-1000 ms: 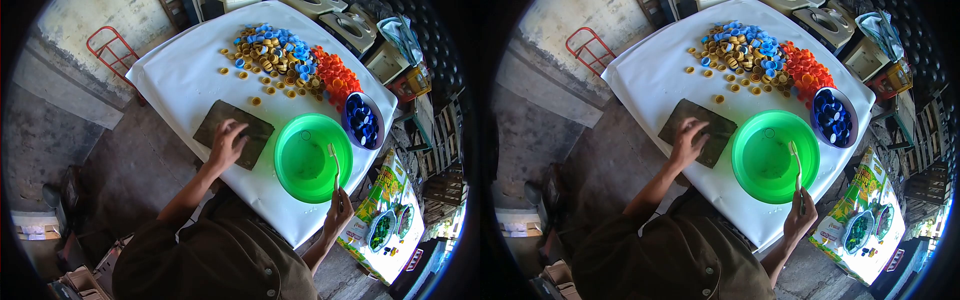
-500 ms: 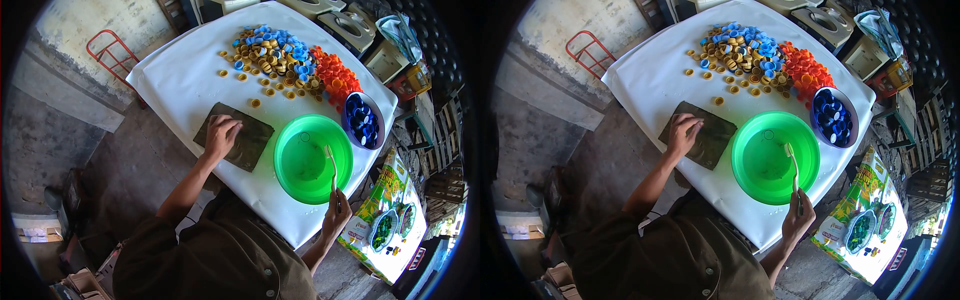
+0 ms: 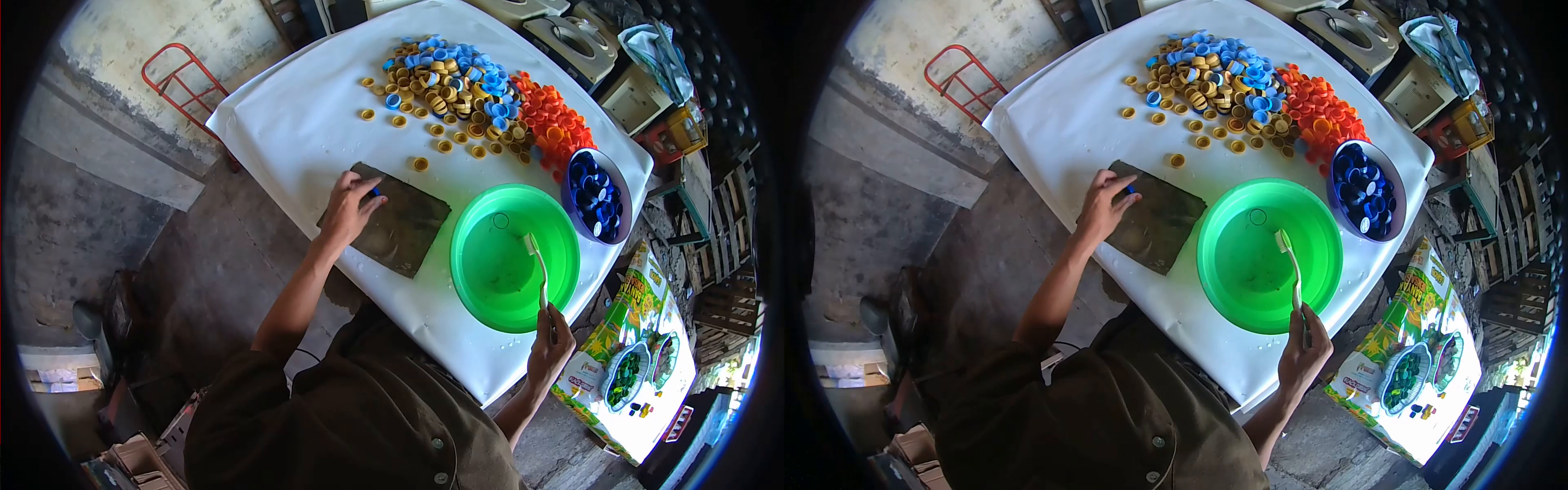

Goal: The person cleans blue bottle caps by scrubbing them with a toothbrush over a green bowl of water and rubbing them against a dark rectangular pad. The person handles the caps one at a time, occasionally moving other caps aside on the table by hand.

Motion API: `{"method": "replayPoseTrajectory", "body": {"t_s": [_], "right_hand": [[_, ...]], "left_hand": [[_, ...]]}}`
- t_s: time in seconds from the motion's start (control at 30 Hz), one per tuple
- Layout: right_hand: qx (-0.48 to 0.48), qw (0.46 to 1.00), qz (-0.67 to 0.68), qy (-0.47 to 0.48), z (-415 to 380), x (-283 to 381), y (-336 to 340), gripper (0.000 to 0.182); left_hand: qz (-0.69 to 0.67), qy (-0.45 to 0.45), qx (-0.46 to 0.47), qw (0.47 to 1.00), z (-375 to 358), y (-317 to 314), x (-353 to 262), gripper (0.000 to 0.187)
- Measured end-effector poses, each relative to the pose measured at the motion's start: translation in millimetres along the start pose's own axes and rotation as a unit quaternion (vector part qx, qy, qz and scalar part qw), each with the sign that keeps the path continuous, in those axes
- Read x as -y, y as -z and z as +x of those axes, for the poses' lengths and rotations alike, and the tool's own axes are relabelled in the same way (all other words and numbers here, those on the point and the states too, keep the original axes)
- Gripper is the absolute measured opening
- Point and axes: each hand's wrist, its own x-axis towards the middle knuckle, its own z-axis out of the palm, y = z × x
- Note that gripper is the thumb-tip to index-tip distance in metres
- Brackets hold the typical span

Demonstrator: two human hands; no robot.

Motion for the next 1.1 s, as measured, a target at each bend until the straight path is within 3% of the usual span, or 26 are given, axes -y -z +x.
{"method": "replayPoseTrajectory", "body": {"t_s": [0.17,0.37,0.4,0.5,0.7,0.8,0.9,1.1], "right_hand": [[0.002,1.0,-0.014,0.005,3.1,2.4,0.9,0.028],[0.004,0.999,-0.03,0.021,2.6,-4.4,0.5,0.028],[0.004,0.999,-0.029,0.019,2.4,-3.3,0.5,0.028],[0.004,0.999,-0.022,0.025,3.3,-4.8,-0.3,0.027],[0.011,1.0,-0.017,0.006,4.9,7.2,1.8,0.025],[0.008,1.0,-0.017,-0.008,5.3,10.5,1.8,0.023],[0.002,1.0,-0.024,-0.002,4.8,8.4,4.3,0.023],[0.0,1.0,-0.008,0.003,3.5,9.1,1.5,0.023]], "left_hand": [[0.064,-0.004,0.031,0.997,-4.9,-6.8,-8.9,0.04],[-0.013,0.023,0.045,0.999,1.6,-9.8,-4.1,0.043],[-0.005,0.004,0.002,1.0,2.0,-12.5,-5.4,0.037],[-0.005,-0.005,-0.008,1.0,-0.9,-13.2,-7.8,0.031],[0.02,0.012,0.073,0.997,-16.2,0.2,-26.6,0.032],[0.024,-0.023,0.09,0.995,-30.2,6.5,-45.5,0.03],[-0.08,0.005,0.108,0.991,-32.7,8.4,-49.8,0.027],[-0.166,0.055,0.038,0.984,-22.8,12.4,-42.9,0.031]]}}
